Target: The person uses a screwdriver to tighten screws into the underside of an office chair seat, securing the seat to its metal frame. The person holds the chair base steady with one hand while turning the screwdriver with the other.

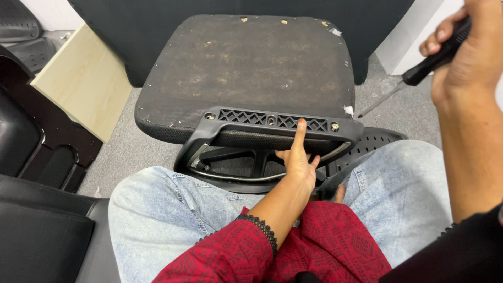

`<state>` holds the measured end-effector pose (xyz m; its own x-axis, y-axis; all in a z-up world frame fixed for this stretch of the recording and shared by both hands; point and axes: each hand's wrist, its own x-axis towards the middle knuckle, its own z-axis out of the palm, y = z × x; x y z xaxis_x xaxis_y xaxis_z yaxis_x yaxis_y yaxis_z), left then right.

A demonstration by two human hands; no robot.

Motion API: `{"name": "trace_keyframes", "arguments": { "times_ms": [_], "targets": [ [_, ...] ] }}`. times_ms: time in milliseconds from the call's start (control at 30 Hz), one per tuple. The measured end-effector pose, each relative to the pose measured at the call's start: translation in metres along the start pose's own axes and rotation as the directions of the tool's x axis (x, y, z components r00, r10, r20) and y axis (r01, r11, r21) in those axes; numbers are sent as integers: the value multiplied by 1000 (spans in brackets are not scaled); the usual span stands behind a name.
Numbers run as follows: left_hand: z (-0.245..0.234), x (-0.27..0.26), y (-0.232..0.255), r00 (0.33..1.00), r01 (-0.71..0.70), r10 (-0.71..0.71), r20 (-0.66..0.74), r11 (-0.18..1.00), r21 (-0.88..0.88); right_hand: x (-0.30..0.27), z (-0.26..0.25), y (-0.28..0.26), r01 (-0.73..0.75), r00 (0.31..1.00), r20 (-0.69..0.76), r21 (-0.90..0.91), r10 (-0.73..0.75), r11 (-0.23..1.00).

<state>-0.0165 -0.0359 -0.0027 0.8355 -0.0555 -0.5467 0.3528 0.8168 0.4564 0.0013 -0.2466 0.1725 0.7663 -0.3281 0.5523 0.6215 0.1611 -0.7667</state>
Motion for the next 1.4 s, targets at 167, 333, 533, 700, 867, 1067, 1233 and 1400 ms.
{"name": "trace_keyframes", "arguments": {
  "times_ms": [167, 333, 533, 700, 867, 1067, 1233, 1400],
  "targets": [
    [6, 1, -1, 998, -53, 56, -22, 994, 91, -4, 32, 2, 82, 997, 16, -12, -81, 997],
    [2, 2, 4, 997, -78, 78, 0, 996, 44, -16, 55, 1, 111, 991, 76, 4, -111, 994],
    [-4, 8, 8, 997, -76, 74, 24, 995, 72, -27, 72, -1, 104, 993, 57, -69, -100, 992],
    [-3, 8, 10, 998, -54, 53, 14, 993, 107, -32, 78, 0, 101, 993, 61, -72, -96, 992],
    [-2, 3, 13, 999, -43, 42, 6, 990, 131, -30, 80, -1, 112, 992, 67, -113, -105, 987],
    [-2, -3, 15, 998, -58, 57, 10, 987, 149, -32, 82, -4, 119, 992, 62, -110, -112, 987],
    [1, -6, 12, 998, -55, 55, 3, 989, 138, -31, 83, -7, 119, 992, 62, -95, -114, 988],
    [1, -8, 11, 998, -64, 62, 21, 989, 137, -30, 82, -3, 119, 991, 68, -98, -113, 988]
  ]
}}
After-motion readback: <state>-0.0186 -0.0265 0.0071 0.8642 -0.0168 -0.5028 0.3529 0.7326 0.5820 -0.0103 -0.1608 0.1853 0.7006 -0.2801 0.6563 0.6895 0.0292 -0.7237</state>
